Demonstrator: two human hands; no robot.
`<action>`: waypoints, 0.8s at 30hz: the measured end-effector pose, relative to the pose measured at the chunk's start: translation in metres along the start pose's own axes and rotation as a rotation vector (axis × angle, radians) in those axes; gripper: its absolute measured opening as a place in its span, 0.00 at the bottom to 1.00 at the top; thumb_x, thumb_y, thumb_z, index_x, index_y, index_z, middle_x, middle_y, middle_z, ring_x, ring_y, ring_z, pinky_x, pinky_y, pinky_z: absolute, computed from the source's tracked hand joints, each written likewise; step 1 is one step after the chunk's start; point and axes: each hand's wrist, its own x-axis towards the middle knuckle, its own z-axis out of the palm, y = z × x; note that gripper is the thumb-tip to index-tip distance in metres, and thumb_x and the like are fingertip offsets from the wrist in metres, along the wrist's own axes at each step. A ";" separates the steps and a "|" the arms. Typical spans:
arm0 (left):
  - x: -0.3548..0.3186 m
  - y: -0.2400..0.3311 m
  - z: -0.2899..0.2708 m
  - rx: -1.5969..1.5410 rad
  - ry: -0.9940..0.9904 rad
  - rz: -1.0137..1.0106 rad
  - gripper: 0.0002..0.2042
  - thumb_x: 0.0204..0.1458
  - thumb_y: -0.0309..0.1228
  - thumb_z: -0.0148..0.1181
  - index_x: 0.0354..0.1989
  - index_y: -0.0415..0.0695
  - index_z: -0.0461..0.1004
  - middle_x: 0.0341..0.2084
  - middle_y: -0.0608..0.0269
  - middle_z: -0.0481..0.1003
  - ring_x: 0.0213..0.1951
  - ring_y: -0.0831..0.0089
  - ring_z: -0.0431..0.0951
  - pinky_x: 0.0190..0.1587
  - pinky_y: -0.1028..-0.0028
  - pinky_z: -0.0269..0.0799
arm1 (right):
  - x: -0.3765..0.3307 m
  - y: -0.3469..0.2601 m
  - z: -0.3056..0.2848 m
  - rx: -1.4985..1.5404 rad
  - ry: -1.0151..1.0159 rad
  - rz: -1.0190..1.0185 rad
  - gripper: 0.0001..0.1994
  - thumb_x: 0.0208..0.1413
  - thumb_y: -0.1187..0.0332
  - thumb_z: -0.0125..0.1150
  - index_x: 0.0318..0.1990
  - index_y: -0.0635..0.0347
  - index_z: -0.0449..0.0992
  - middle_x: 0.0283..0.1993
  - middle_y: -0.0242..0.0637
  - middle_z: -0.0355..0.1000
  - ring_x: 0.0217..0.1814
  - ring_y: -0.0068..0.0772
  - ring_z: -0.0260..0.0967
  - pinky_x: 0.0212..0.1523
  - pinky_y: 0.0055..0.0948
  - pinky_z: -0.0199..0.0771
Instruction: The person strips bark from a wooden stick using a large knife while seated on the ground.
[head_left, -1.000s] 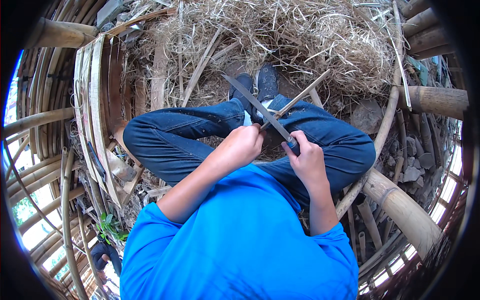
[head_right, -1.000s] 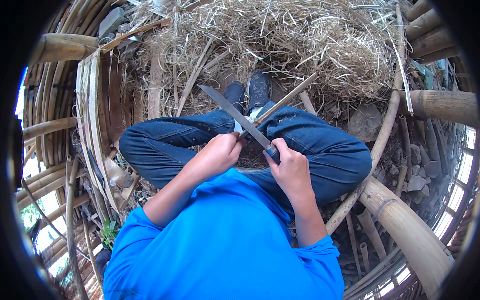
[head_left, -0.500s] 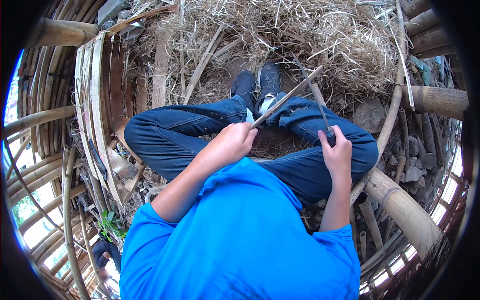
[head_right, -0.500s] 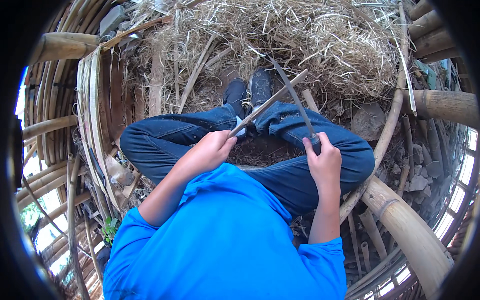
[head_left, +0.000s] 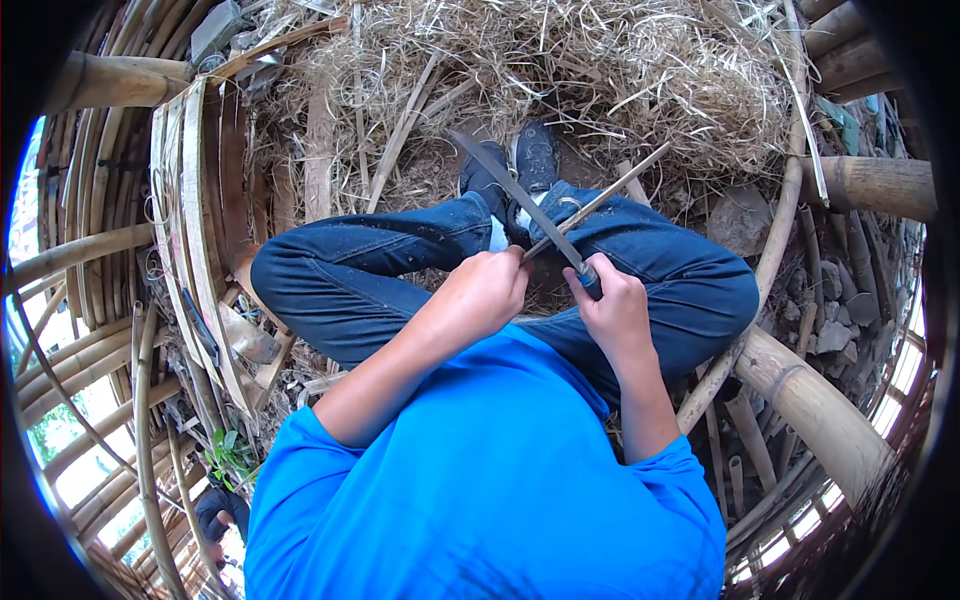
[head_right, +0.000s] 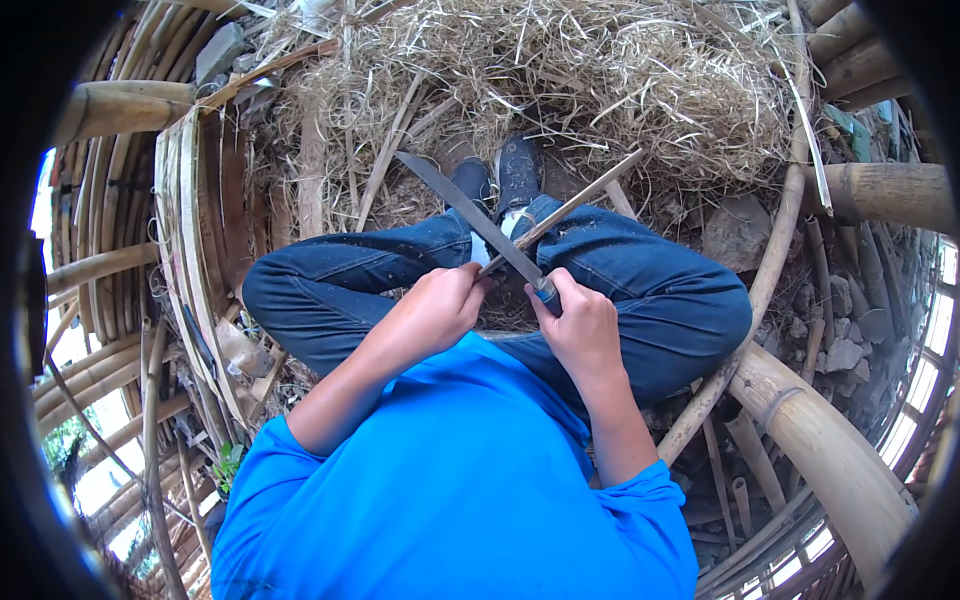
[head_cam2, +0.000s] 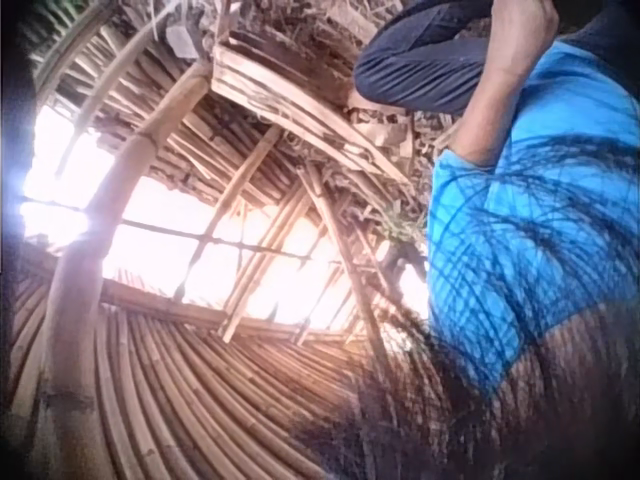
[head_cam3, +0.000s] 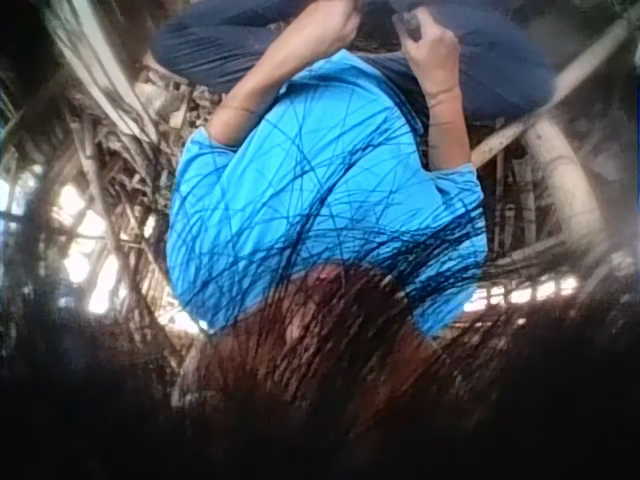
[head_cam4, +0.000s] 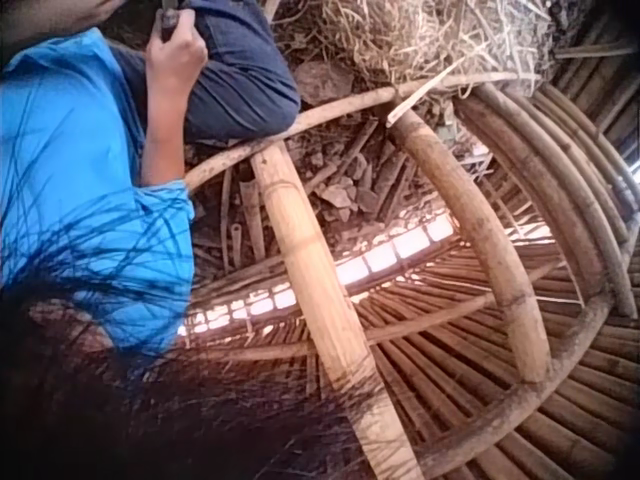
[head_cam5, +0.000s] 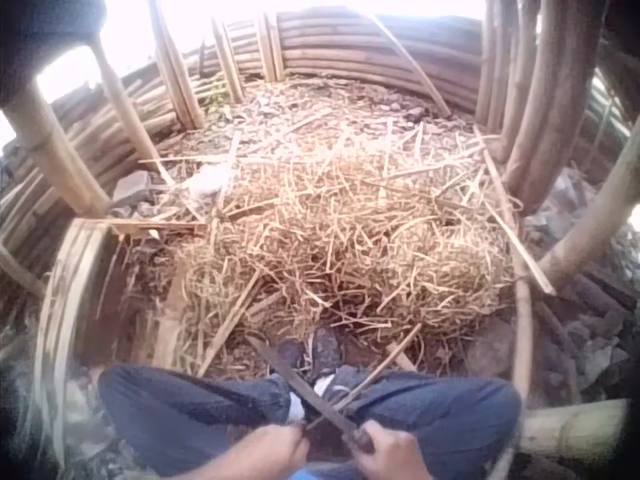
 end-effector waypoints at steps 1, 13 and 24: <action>0.000 -0.001 0.002 0.006 0.006 -0.006 0.14 0.59 0.31 0.47 0.34 0.30 0.71 0.26 0.32 0.73 0.36 0.37 0.74 0.39 0.48 0.68 | 0.000 0.000 -0.001 0.016 0.003 -0.009 0.11 0.53 0.64 0.65 0.30 0.61 0.71 0.25 0.48 0.74 0.30 0.53 0.74 0.27 0.44 0.71; 0.003 -0.005 0.001 0.031 0.003 0.005 0.14 0.59 0.31 0.47 0.33 0.29 0.71 0.26 0.31 0.73 0.36 0.37 0.74 0.39 0.48 0.69 | 0.006 0.008 -0.010 -0.060 0.017 -0.071 0.11 0.54 0.64 0.64 0.31 0.60 0.71 0.23 0.46 0.73 0.28 0.53 0.73 0.27 0.44 0.70; -0.005 -0.001 0.003 0.062 0.071 0.082 0.13 0.59 0.31 0.49 0.31 0.31 0.69 0.23 0.33 0.72 0.33 0.38 0.74 0.35 0.47 0.67 | 0.018 0.041 -0.024 -0.261 0.124 0.160 0.09 0.57 0.65 0.60 0.31 0.60 0.69 0.21 0.51 0.71 0.28 0.58 0.72 0.26 0.49 0.69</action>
